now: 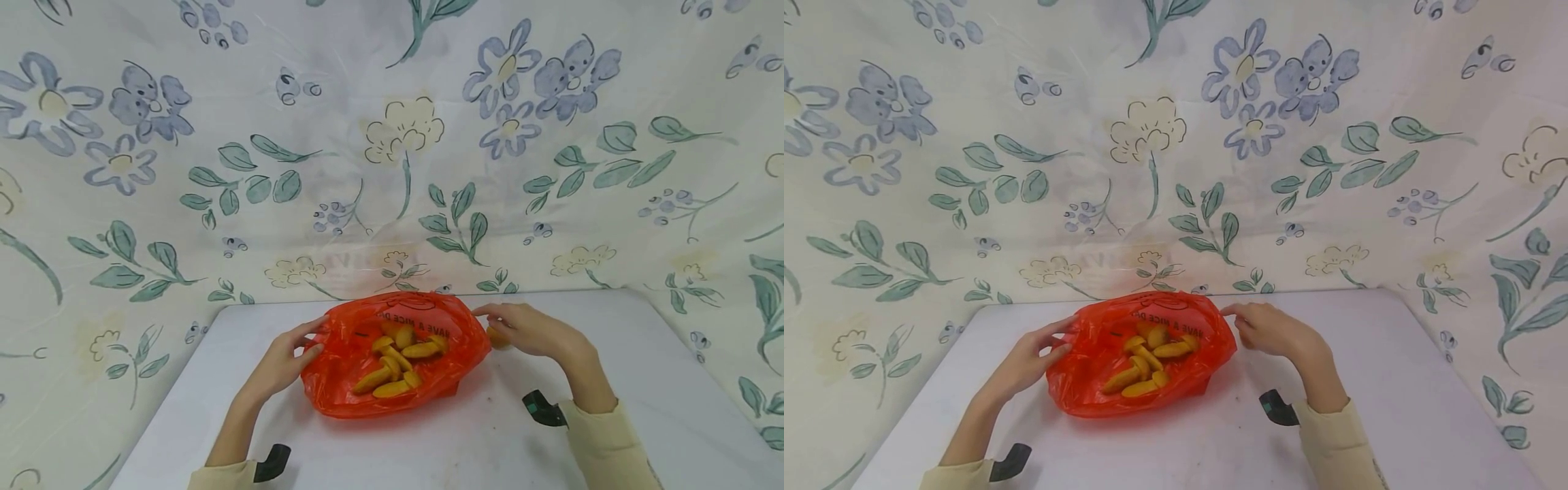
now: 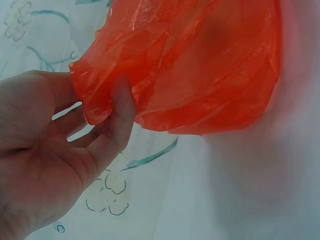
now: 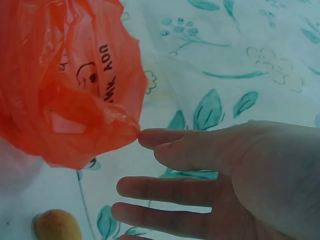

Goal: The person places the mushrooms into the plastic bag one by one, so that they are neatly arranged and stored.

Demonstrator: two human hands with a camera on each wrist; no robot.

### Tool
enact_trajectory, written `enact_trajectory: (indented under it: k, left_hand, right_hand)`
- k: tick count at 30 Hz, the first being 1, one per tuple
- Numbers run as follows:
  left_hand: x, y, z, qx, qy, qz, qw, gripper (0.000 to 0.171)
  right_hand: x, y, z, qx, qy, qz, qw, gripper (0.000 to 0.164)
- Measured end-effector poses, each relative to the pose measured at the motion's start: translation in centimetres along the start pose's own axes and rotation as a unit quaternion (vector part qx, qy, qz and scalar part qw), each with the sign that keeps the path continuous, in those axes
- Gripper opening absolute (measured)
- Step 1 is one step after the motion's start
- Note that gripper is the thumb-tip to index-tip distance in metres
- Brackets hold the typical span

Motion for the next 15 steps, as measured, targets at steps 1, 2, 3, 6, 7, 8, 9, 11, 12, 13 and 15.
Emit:
enact_trajectory:
  k: [1, 2, 3, 6, 7, 8, 9, 11, 12, 13, 15]
  left_hand:
    - [0.0, 0.0, 0.0, 0.000, -0.001, 0.000, 1.0000, 0.054]
    - [0.0, 0.0, 0.0, 0.000, -0.001, 0.001, 1.0000, 0.054]
    - [0.0, 0.0, 0.0, 0.001, -0.001, 0.001, 1.0000, 0.054]
    - [0.0, -0.1, 0.0, 0.004, -0.003, 0.000, 1.0000, 0.054]
    - [0.0, -0.1, 0.0, 0.005, -0.003, -0.001, 1.0000, 0.054]
    - [0.0, -0.1, 0.0, 0.005, -0.003, -0.002, 1.0000, 0.054]
    - [0.0, -0.1, 0.0, 0.006, -0.003, -0.003, 1.0000, 0.054]
    - [0.0, -0.1, 0.0, 0.007, -0.003, -0.004, 1.0000, 0.054]
    - [0.0, -0.1, 0.0, 0.007, -0.003, -0.004, 1.0000, 0.054]
    - [0.0, -0.1, 0.0, 0.007, -0.003, -0.003, 1.0000, 0.054]
    - [0.0, -0.2, -0.1, 0.008, -0.003, -0.001, 1.0000, 0.054]
  right_hand:
    - [0.1, 0.3, -0.2, -0.001, 0.000, -0.002, 1.000, 0.035]
    - [0.1, 0.6, -0.3, -0.003, 0.000, -0.003, 1.000, 0.035]
    - [0.2, 0.9, -0.5, -0.004, 0.000, -0.005, 1.000, 0.035]
    - [0.3, 1.7, -1.0, -0.011, -0.002, -0.010, 1.000, 0.036]
    - [0.4, 2.0, -1.2, -0.012, -0.001, -0.012, 1.000, 0.036]
    - [0.4, 2.3, -1.3, -0.013, 0.001, -0.013, 1.000, 0.037]
    - [0.4, 2.6, -1.5, -0.013, 0.003, -0.014, 1.000, 0.037]
    - [0.6, 3.0, -1.6, -0.008, 0.014, -0.012, 1.000, 0.038]
    - [0.6, 3.2, -1.7, -0.001, 0.022, -0.011, 1.000, 0.038]
    - [0.7, 3.4, -1.7, 0.006, 0.031, -0.008, 0.999, 0.038]
    - [0.8, 3.7, -1.7, 0.022, 0.049, 0.001, 0.999, 0.037]
Point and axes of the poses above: each hand's wrist, its own x-axis away from the middle knuckle, its own z-axis out of the back of the hand, y = z × x, the point moved 6 cm from there along -x, towards the middle knuckle, and after that the axes turned 10 degrees about z, right-handed, at the moved point
